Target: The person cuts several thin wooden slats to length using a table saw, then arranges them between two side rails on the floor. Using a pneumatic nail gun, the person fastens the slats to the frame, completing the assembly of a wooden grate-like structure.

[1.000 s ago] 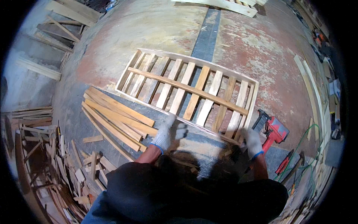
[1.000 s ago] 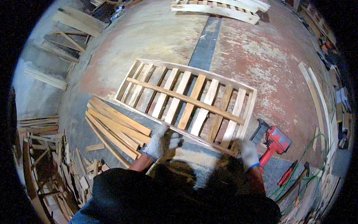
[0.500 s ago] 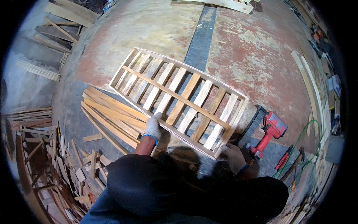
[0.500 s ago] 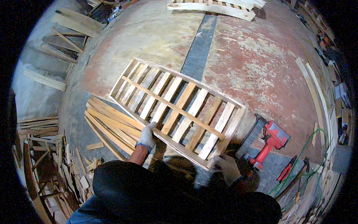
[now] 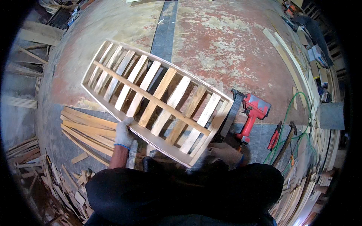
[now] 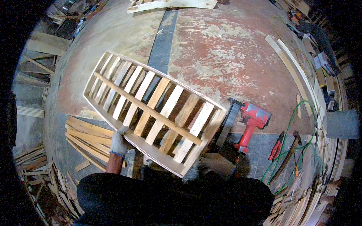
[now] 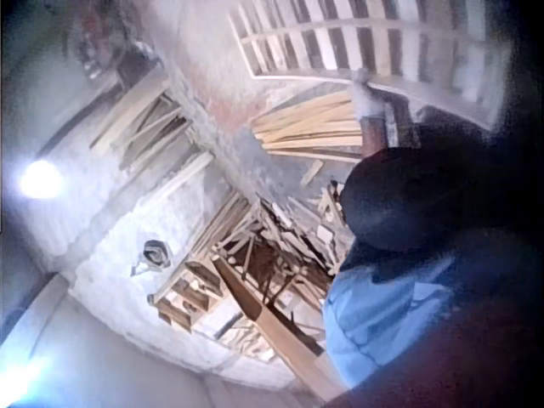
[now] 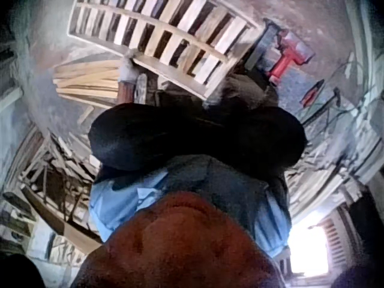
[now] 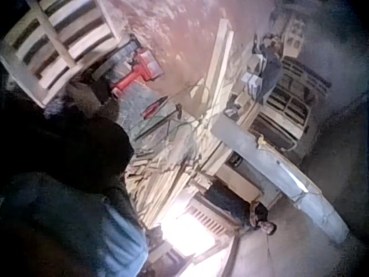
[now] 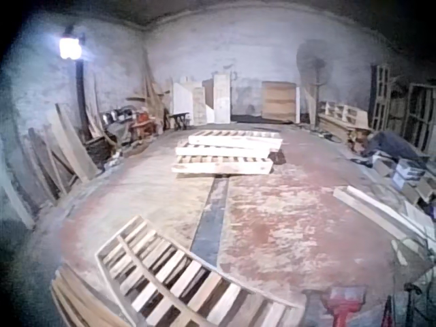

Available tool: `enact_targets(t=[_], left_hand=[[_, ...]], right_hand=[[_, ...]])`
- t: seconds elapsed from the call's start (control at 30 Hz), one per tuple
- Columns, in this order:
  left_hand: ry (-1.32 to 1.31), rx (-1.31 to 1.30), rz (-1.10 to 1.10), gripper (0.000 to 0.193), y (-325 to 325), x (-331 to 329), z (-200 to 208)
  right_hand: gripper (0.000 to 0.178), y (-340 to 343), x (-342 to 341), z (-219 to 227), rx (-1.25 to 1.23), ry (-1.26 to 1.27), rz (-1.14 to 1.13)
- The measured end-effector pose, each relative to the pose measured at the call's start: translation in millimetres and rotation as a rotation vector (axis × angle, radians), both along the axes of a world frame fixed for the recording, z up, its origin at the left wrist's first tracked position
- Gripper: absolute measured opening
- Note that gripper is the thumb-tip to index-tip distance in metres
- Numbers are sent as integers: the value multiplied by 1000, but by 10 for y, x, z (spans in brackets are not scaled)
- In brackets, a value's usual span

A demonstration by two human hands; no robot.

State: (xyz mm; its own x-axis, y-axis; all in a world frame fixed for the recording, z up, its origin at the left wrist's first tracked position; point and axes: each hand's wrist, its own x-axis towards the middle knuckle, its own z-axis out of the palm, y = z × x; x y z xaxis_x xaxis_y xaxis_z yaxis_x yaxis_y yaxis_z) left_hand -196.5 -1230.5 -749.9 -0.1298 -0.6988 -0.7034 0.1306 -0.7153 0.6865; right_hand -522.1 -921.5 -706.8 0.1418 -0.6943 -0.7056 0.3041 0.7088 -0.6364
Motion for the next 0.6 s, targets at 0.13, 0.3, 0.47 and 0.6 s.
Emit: enact_targets(t=[0.13,0.3,0.47,0.6], left_hand=[[39,-178,-209,13,-714,116,87],[-130,-401,-497,20,-1573,-510,593],[-233,-441,-719,29,-1755,-1315,1136],[-318,-517,-1046,30,-1676,-1718,1176]], right_hand=[[43,36,-487,124,-311,174,-116],[35,-262,-691,149,-221,125,-628],[48,-681,-774,-453,-569,183,-367],[50,-1049,-408,-189,-505,-477,-884]])
